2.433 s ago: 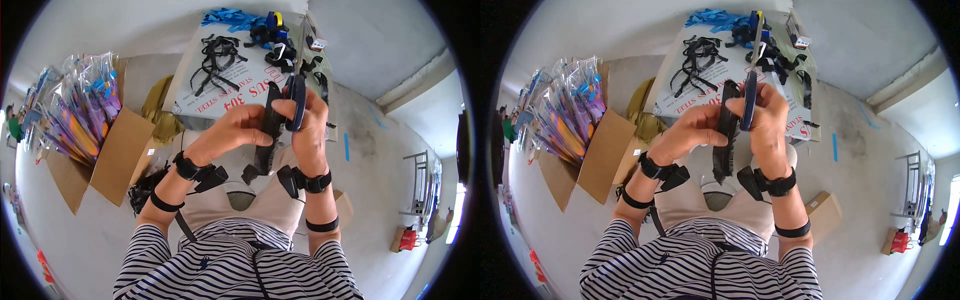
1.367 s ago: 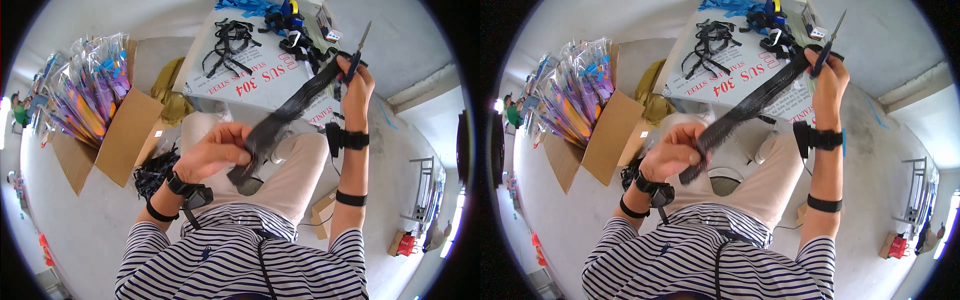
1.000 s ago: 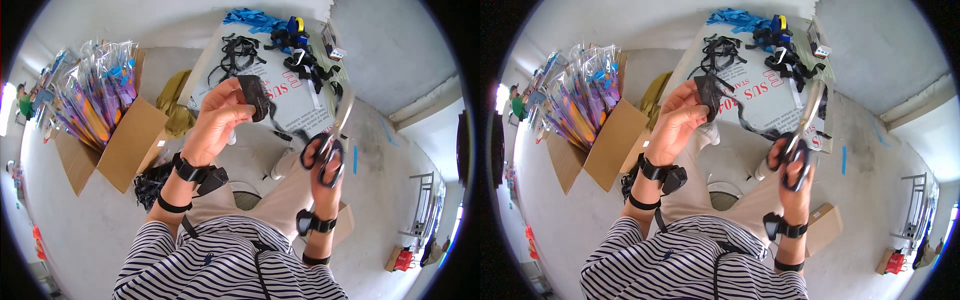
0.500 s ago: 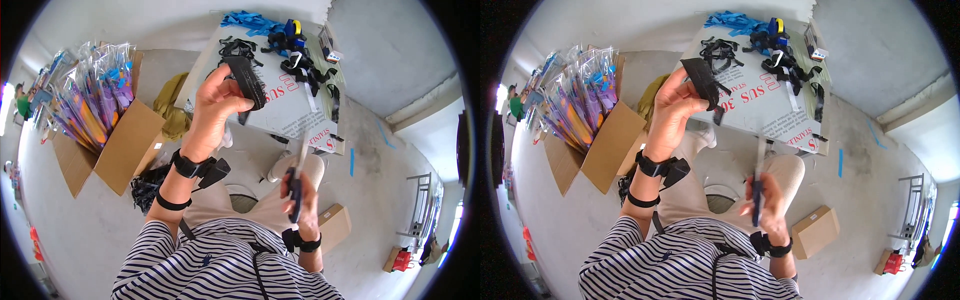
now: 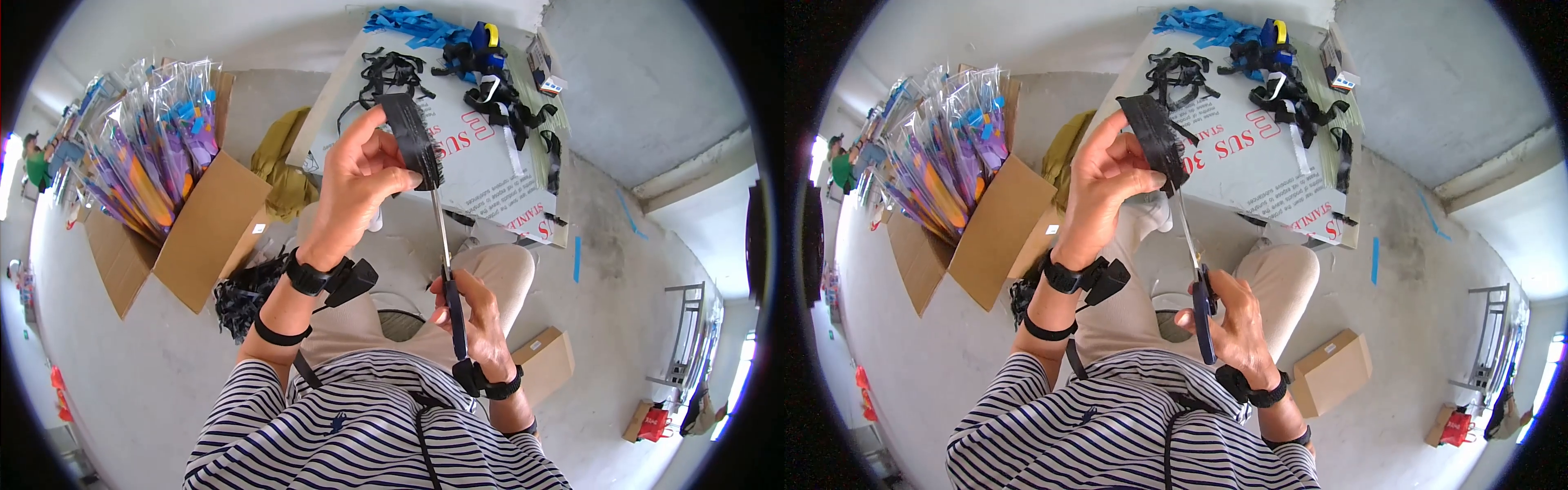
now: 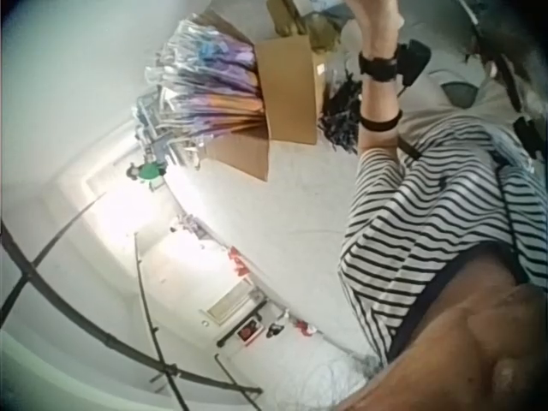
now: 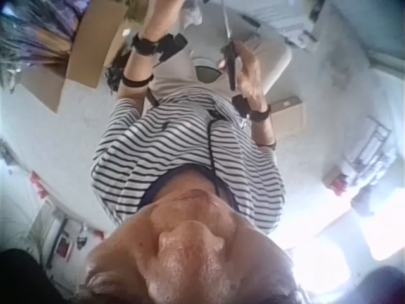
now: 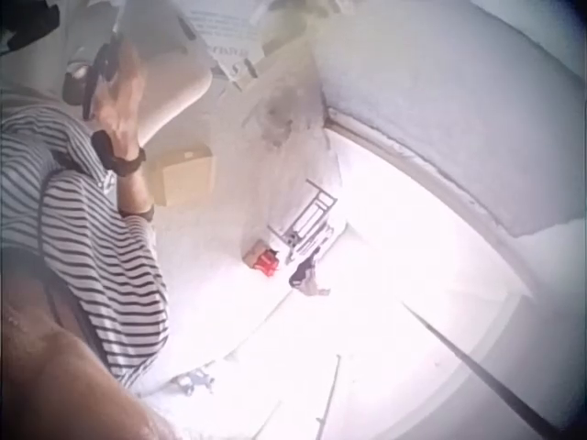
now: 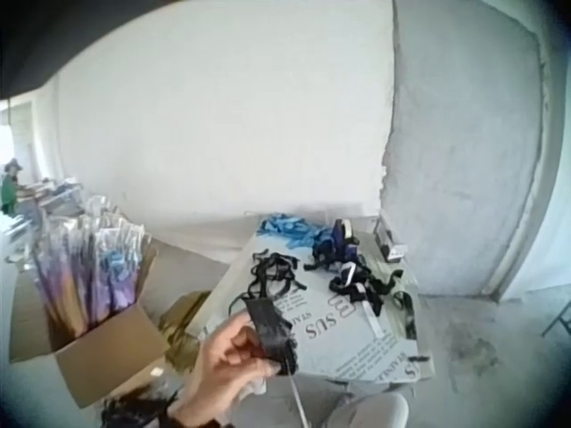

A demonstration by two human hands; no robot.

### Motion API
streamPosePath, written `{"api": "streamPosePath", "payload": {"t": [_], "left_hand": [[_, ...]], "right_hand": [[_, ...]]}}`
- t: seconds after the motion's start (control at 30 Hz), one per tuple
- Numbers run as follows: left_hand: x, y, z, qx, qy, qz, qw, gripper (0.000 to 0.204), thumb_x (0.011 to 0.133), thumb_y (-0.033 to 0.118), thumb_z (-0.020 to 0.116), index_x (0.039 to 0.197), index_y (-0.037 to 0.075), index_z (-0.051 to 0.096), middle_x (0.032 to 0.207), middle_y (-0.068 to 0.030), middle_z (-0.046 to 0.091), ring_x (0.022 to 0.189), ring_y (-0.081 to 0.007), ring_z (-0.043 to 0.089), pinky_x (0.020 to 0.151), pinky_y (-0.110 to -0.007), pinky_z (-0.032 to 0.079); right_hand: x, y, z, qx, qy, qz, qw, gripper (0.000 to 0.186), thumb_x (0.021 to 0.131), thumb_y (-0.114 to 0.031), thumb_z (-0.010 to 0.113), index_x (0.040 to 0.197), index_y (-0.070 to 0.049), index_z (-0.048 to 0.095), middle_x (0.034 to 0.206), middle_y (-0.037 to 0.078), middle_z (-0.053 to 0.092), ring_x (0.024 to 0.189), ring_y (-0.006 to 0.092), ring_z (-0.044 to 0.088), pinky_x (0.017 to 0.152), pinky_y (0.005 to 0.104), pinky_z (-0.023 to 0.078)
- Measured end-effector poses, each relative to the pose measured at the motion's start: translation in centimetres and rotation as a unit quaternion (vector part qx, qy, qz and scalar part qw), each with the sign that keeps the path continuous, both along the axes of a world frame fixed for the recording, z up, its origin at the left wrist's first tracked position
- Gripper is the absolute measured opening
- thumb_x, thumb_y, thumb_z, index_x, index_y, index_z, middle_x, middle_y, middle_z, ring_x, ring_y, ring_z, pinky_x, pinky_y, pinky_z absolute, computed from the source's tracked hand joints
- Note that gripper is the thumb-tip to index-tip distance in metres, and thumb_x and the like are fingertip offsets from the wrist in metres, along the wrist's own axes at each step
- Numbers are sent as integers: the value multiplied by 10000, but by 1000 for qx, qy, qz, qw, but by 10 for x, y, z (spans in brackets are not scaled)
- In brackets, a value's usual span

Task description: Trimming excess material and loose threads from black nylon straps using a pair of scissors.

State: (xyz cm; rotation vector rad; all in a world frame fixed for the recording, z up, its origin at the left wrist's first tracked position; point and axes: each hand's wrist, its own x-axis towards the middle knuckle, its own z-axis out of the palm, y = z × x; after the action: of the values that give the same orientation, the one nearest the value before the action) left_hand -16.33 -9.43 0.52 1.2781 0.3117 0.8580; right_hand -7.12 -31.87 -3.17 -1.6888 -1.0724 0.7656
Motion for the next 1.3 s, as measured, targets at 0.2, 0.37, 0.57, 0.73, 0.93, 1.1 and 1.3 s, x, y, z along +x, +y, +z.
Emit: {"api": "streamPosePath", "payload": {"t": [0.2,0.37,0.57,0.73,0.93,1.1,1.3], "left_hand": [[0,-7,0,9,21,-47,999,699,765,-147,628,1430,13,485,995,-73,674,871,-115,652,767,-263,545],[-3,-7,0,-55,19,-70,996,703,765,-141,626,1434,22,487,1002,-65,678,875,-106,642,771,-255,537],[-2,-5,-5,-70,14,-84,994,702,770,-128,623,1440,28,481,1003,-63,678,884,-109,641,789,-262,536],[-3,-6,-4,-66,22,-94,993,709,775,-122,620,1450,37,475,1020,-61,677,886,-111,642,792,-266,541],[-4,-9,-5,-75,55,-125,988,729,773,-119,622,1466,46,465,1029,-54,674,896,-118,647,792,-279,553],[-7,-18,-5,-72,77,-146,984,738,765,-117,634,1465,48,465,1026,-49,674,905,-119,651,804,-280,552],[-6,-21,-3,-82,84,-149,982,739,762,-114,642,1461,50,465,1013,-39,673,902,-113,651,812,-271,542]], "right_hand": [[4,7,0,8,11,-11,1000,472,765,-410,830,857,4,625,676,73,560,648,229,527,653,337,420],[-2,7,8,-1,117,-14,993,394,815,-345,817,845,0,629,671,37,580,637,124,521,608,285,408],[-5,3,9,-11,169,-26,985,408,851,-382,798,851,-3,648,694,-1,594,612,69,541,556,234,417],[-8,1,8,-14,158,-32,987,481,851,-467,790,849,-4,658,660,-22,555,554,75,550,512,223,424],[0,3,-1,-5,92,18,996,616,821,-607,761,887,-10,627,742,-1,565,668,87,541,608,247,421],[-1,10,2,36,60,5,998,456,837,-398,797,850,11,595,697,62,552,639,152,507,598,304,411],[-12,8,7,-1,171,-55,984,393,863,-336,794,811,4,605,656,14,546,618,100,481,569,277,385]]}}
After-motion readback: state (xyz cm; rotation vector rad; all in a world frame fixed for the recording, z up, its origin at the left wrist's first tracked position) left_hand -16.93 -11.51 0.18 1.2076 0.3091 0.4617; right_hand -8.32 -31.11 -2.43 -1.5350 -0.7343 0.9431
